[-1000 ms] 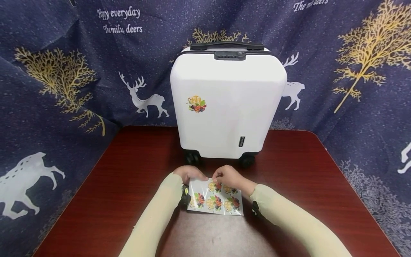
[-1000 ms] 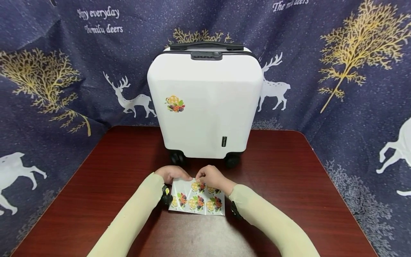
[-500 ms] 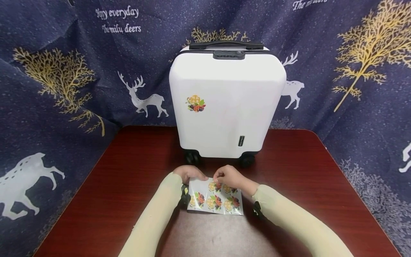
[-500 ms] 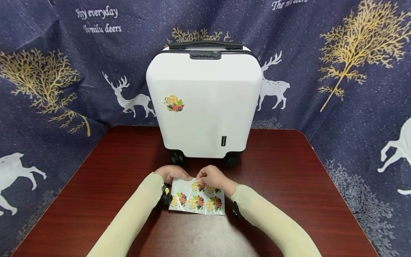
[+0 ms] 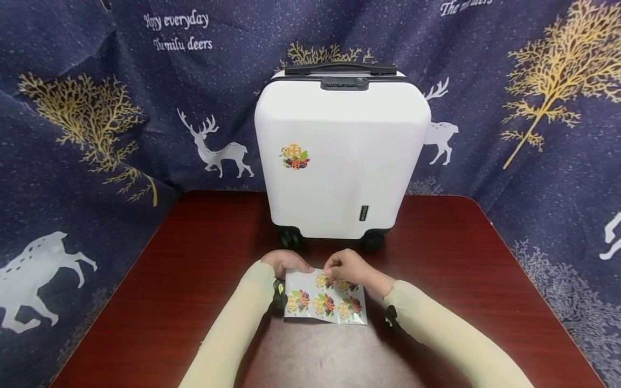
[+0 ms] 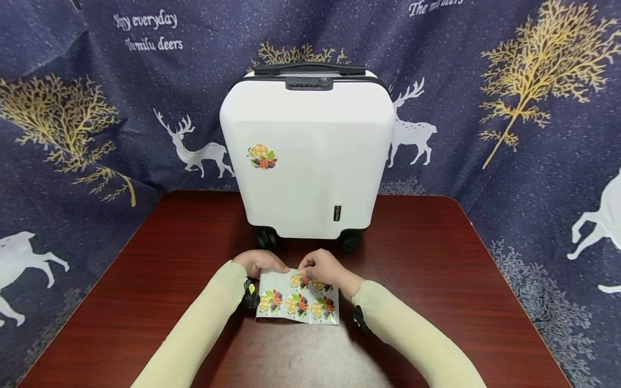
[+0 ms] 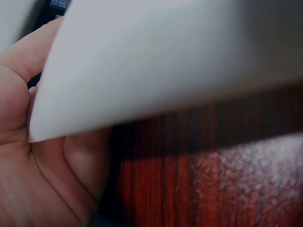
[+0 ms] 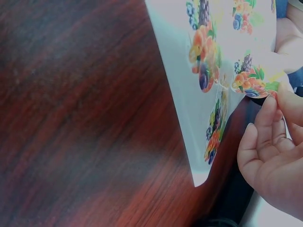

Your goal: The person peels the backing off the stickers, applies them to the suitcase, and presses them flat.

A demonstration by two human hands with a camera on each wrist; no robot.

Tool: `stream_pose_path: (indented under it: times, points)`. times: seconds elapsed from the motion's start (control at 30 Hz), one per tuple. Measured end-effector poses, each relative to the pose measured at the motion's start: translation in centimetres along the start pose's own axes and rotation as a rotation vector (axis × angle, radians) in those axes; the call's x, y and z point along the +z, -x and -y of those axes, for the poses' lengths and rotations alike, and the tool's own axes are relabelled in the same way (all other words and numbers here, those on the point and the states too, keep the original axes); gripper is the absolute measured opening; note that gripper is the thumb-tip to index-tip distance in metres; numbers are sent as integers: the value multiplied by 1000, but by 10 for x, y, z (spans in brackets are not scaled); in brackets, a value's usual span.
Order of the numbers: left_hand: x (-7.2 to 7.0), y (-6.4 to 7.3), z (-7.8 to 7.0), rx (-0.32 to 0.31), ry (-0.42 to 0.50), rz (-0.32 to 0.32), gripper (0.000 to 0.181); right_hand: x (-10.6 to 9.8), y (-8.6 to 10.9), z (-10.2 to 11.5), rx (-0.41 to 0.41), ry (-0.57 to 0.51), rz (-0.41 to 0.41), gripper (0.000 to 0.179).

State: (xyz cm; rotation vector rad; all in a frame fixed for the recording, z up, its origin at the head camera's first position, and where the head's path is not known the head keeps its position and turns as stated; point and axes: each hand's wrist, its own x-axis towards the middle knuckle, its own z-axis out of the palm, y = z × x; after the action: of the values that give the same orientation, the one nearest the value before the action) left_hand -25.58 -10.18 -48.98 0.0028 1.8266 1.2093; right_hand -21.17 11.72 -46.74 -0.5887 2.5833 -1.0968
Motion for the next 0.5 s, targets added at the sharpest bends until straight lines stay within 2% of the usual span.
stream_pose_path:
  times: [0.5]
  points:
    - [1,2,-2,-9,-12,-14,34,-2,2,-3,-23,-3,-1,9]
